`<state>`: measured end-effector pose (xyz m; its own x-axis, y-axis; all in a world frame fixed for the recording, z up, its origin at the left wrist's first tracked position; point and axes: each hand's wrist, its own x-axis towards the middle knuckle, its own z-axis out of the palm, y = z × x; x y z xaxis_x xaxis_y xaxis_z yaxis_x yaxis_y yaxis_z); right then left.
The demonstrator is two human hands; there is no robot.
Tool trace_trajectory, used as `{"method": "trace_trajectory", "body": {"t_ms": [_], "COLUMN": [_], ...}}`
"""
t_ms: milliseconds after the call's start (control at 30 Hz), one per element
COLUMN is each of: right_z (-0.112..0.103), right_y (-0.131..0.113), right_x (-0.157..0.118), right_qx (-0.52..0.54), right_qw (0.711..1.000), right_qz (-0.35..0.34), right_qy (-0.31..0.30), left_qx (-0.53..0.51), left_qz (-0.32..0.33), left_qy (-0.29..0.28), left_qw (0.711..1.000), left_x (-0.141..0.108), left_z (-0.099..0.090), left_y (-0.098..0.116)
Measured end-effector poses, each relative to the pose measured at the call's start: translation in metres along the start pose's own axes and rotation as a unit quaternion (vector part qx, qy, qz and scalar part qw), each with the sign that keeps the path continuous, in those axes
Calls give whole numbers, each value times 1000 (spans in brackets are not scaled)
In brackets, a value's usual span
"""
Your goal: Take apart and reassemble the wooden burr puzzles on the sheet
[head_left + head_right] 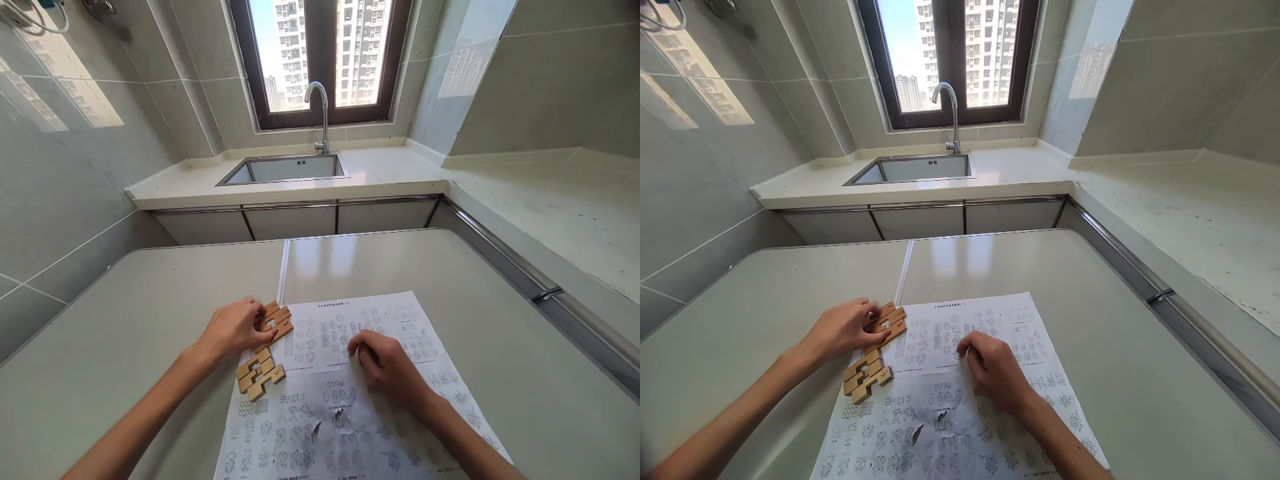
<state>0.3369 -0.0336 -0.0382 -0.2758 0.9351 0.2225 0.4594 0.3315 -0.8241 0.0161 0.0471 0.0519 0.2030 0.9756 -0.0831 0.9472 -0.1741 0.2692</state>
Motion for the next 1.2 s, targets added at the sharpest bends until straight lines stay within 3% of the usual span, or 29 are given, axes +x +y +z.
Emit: {"method": "trace_trajectory", "body": {"t_ms": [333, 500, 733, 867, 967, 1067, 1200], "right_z": [-3, -2, -2, -4, -8, -14, -21], "right_y": [-3, 1, 0, 1, 3, 4, 4], "right_x": [2, 3, 3, 2, 2, 3, 3], "right_qx": [17, 22, 11, -1, -18, -34, -65], "right_qw": [1000, 1000, 999, 998, 996, 995, 991], "right_qz": [-10, -19, -35, -45, -52, -56, -84], "right_qy": [3, 2, 19, 46, 68, 80, 82], "left_qx": [24, 35, 76, 95, 104, 76, -36], "left_qz": [35, 58, 102, 112, 106, 105, 116], "left_qy": [5, 0, -22, -38, -49, -48, 44], "left_qw": [999, 998, 992, 988, 988, 990, 992], "left_x": [12, 15, 17, 6, -7, -20, -38], "left_z": [4, 11, 30, 43, 50, 55, 61], "left_y": [16, 35, 85, 122, 139, 139, 123]}}
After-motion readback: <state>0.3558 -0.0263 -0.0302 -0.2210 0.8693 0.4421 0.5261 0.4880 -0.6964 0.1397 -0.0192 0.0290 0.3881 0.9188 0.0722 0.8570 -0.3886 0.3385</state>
